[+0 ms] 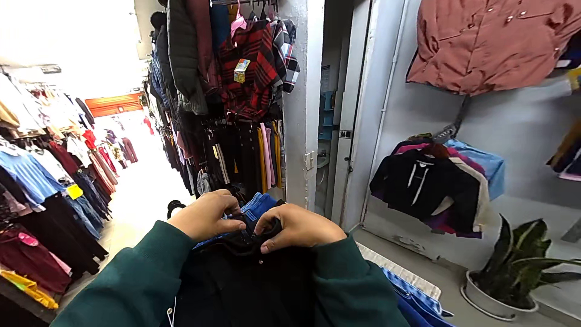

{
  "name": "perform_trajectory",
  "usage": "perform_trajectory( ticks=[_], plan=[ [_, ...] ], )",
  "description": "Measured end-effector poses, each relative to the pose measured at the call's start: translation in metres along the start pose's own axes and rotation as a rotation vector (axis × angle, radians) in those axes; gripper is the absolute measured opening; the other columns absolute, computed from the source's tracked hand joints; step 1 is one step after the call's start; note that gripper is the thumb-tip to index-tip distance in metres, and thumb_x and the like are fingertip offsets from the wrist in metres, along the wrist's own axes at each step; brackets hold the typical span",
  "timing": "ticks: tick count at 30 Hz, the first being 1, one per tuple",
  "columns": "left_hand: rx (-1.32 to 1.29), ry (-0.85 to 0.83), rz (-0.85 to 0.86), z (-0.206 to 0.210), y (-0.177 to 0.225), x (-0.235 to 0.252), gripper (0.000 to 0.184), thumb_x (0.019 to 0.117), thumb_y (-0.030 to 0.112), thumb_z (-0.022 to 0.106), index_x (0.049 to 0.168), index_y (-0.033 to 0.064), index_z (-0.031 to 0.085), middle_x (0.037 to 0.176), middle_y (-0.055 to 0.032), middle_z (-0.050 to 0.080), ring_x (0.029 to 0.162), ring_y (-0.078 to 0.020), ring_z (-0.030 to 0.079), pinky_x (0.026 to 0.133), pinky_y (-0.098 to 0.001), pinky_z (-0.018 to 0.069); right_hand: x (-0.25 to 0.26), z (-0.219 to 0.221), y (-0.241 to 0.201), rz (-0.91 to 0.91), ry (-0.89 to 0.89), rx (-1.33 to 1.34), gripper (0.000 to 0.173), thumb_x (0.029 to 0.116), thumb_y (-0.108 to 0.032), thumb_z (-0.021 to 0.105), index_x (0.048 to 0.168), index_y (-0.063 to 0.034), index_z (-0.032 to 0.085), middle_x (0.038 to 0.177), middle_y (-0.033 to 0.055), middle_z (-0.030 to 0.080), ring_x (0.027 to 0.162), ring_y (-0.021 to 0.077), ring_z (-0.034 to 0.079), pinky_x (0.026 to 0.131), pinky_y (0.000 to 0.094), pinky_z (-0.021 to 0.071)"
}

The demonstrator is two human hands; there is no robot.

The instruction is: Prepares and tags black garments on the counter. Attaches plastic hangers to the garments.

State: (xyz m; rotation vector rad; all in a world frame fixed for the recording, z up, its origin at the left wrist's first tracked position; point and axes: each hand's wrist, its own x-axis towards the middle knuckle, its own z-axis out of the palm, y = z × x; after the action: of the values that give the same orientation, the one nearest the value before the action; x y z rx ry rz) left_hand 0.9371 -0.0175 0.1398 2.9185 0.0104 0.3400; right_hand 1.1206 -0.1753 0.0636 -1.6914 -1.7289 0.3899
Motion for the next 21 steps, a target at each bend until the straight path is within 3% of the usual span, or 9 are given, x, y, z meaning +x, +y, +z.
perform_trajectory(
  ticks=[4, 8, 15, 21],
  plan=[
    [0.030, 0.125, -0.036, -0.005, 0.002, -0.003, 0.022, 0.0841, 0.031, 0.083, 0.086, 0.0126, 0.072, 0.087, 0.0013, 0.065, 0.082, -0.0119, 0.063, 0.073, -0.0369, 0.0532, -0.001, -0.001, -0.006, -0.019, 0.114, -0.059, 0.014, 0.0845, -0.029, 0.084, 0.092, -0.0178, 0.081, 0.087, -0.0033, 0.074, 0.085, 0.0071, 0.067, 0.077, 0.0338, 0.0548],
    [-0.044, 0.263, -0.231, -0.009, 0.017, -0.009, 0.020, 0.0830, 0.026, 0.085, 0.079, 0.0124, 0.070, 0.085, 0.0003, 0.064, 0.081, -0.0149, 0.061, 0.072, -0.0401, 0.0501, -0.002, -0.003, -0.009, -0.060, 0.336, -0.084, 0.009, 0.0822, -0.021, 0.085, 0.088, -0.0165, 0.081, 0.084, -0.0017, 0.071, 0.082, 0.0087, 0.065, 0.073, 0.0327, 0.0535],
    [-0.054, 0.387, -0.300, -0.002, 0.015, -0.013, 0.025, 0.0815, 0.026, 0.087, 0.072, 0.0162, 0.066, 0.078, 0.0038, 0.061, 0.070, -0.0111, 0.058, 0.062, -0.0356, 0.0477, 0.004, 0.002, -0.014, -0.101, 0.330, -0.175, 0.009, 0.0820, -0.018, 0.085, 0.087, -0.0136, 0.079, 0.089, 0.0006, 0.068, 0.084, 0.0106, 0.064, 0.074, 0.0312, 0.0532],
    [-0.066, 0.414, -0.270, 0.011, 0.019, -0.013, 0.023, 0.0796, 0.024, 0.087, 0.073, 0.0149, 0.067, 0.077, 0.0031, 0.061, 0.071, -0.0111, 0.058, 0.063, -0.0343, 0.0481, 0.008, 0.008, -0.012, -0.187, 0.344, -0.243, 0.009, 0.0807, -0.016, 0.085, 0.086, -0.0117, 0.079, 0.087, 0.0013, 0.069, 0.081, 0.0120, 0.065, 0.072, 0.0342, 0.0554]
  ],
)
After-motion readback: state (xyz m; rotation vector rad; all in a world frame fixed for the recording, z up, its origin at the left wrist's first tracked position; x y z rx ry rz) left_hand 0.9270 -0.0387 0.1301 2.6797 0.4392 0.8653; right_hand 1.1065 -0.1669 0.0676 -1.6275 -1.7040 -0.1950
